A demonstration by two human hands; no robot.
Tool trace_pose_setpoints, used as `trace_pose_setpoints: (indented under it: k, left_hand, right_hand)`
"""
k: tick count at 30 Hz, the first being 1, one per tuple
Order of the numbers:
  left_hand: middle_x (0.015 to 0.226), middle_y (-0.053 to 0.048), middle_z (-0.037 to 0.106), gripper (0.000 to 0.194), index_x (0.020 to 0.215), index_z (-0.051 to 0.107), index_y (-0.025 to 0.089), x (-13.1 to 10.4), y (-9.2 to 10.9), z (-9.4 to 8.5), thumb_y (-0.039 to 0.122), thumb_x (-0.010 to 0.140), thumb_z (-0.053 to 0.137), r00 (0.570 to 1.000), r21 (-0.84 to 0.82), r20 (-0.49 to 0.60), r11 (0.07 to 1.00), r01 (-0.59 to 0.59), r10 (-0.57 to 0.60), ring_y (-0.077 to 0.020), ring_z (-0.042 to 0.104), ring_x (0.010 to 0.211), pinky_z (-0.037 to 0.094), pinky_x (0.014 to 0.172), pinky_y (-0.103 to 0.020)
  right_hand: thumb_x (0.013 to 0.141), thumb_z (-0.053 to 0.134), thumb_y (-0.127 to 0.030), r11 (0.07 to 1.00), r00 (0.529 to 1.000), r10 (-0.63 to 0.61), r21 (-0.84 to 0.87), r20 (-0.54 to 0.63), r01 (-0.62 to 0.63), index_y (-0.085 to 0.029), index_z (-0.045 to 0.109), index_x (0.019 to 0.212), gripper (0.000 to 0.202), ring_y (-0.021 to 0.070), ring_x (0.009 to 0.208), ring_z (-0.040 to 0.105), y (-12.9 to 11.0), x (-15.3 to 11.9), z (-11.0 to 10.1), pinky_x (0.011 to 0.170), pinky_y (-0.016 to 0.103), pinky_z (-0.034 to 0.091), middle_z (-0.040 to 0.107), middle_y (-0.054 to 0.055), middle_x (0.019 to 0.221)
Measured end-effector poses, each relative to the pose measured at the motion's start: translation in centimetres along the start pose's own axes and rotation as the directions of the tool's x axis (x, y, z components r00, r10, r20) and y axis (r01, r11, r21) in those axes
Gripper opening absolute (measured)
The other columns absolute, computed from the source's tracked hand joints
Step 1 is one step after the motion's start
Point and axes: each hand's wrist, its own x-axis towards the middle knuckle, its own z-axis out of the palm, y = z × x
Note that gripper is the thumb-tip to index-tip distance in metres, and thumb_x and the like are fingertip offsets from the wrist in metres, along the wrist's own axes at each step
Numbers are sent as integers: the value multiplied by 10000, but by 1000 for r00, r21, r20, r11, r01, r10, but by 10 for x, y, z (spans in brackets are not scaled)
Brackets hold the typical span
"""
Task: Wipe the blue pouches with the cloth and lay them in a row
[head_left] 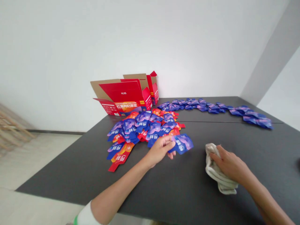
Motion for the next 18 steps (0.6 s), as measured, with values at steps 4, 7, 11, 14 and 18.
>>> trace_pose_setpoints:
  k: [4,7,11,14,18]
  left_hand:
    - [656,17,588,362,820,488,175,6,27,-59,519,774,589,906,69,-400,990,-119,137,-85,542,521,455,537,-191]
    - [691,30,578,365,843,460,193,10,28,-103,522,747,587,822,123,-545,986,-116,165,-89,560,594,473,609,-196]
    - [669,5,605,294,787,464,184,8,10,-146,457,733,561,760,183,-648,979,87,54,-124,585,601,484,615,-236]
    - [598,-23,612,222,714,502,171,1,-4,-163,390,736,537,726,252,-685,915,316,-62,-160,590,549,469,554,-257]
    - [598,-55,625,202,708,560,173,-7,-7,-163,368,746,527,661,410,-748,741,531,-60,-237,627,623,478,603,-323]
  right_hand:
    - [911,312,-499,992,997,-79,98,3,78,-228,433,992,308,275,830,642,7,6,11,642,298,362,651,88,885]
    - [907,315,-506,986,995,-98,137,19,95,-219,449,1004,331,284,849,636,11,12,16,653,305,362,653,94,886]
    - [903,326,-500,978,994,-111,181,14,107,-200,467,1082,377,278,843,632,12,12,16,669,312,373,658,111,913]
    - [906,314,-496,972,990,-139,190,-21,140,-187,468,1130,412,282,911,621,11,10,15,723,325,386,653,126,955]
    - [909,315,-496,965,987,-157,205,-40,162,-195,490,1096,395,274,924,619,12,8,15,743,321,389,651,120,971]
